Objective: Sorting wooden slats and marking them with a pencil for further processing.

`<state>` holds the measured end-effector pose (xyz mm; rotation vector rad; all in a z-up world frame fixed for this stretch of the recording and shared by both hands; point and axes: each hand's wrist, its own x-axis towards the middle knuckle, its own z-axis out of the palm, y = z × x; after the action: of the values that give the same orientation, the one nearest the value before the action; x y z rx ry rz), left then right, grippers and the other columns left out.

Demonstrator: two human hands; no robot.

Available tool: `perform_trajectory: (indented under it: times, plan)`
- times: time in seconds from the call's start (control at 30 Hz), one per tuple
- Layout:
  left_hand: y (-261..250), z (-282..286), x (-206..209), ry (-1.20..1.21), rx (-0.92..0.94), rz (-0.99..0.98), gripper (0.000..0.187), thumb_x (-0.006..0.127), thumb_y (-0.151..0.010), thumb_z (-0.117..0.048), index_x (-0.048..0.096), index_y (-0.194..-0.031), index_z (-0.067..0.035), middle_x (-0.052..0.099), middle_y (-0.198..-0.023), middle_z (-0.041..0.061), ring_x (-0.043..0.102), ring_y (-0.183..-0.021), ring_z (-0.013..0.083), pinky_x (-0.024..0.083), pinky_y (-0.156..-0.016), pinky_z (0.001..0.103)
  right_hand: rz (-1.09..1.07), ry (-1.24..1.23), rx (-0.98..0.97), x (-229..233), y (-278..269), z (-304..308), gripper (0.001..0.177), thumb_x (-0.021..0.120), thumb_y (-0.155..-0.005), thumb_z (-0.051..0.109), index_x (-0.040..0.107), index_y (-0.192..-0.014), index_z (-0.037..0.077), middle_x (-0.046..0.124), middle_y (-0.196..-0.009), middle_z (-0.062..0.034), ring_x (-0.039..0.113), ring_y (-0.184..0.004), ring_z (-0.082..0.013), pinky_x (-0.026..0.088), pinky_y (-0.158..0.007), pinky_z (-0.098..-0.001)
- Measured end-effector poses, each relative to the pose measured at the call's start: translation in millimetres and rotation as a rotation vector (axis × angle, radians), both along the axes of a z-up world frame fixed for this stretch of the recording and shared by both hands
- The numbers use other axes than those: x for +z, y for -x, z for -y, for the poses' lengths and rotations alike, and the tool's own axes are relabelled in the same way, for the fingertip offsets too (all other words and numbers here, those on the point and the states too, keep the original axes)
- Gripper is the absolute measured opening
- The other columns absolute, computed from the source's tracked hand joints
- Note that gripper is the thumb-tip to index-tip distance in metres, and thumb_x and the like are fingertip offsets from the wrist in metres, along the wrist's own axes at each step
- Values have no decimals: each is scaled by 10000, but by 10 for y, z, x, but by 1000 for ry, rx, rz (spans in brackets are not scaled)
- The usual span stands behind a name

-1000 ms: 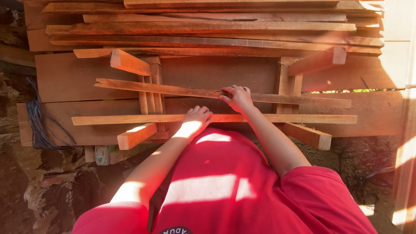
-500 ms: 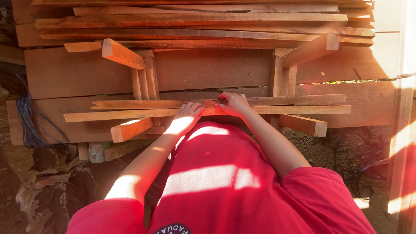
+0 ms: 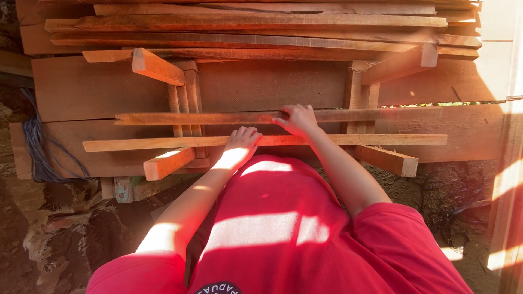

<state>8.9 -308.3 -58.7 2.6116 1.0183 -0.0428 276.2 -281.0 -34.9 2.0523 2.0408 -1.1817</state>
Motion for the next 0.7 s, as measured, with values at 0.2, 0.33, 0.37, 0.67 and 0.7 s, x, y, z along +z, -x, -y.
perform_trajectory:
  times: [0.2,0.33,0.37,0.67,0.7]
  plan:
    - [45,-33,-193,171,54,-8,489,755,-838,-323,579,-1283,-223,545,-1215,-1,534,-1171,240,461,-891,379,72,-224,13,-66,-46,-230,509,748,-871,582,672,-1241,241,598,-1231,-8,526,-1236,-288,232,-1168,-627]
    - [75,-194,-256,361,160,-99,500,685,-899,-502,601,-1331,-264,561,-1321,-15,503,-1283,224,446,-960,380,42,-637,84,-210,-36,145,229,707,-942,405,630,-882,198,476,-879,12,537,-859,-231,408,-738,-380]
    - [101,-253,-130,473,190,-201,547,618,-939,-551,587,-1385,-236,587,-1371,13,519,-1311,253,424,-1021,415,-26,-419,109,-207,-56,317,260,674,-953,451,668,-969,192,557,-912,-19,603,-903,-270,471,-775,-402]
    - [67,-292,-75,436,245,-205,447,694,-896,-520,552,-1198,-222,629,-1175,23,652,-1143,281,452,-1000,441,59,-157,175,-38,-176,584,481,741,-836,553,632,-1084,156,706,-909,-82,722,-892,-319,566,-780,-465]
    - [120,-239,-287,328,261,-130,416,700,-880,-495,497,-1145,-246,575,-1107,-5,660,-1086,266,453,-983,430,61,-197,141,-133,-179,608,463,758,-851,496,555,-1098,161,681,-893,-78,714,-858,-314,561,-767,-459]
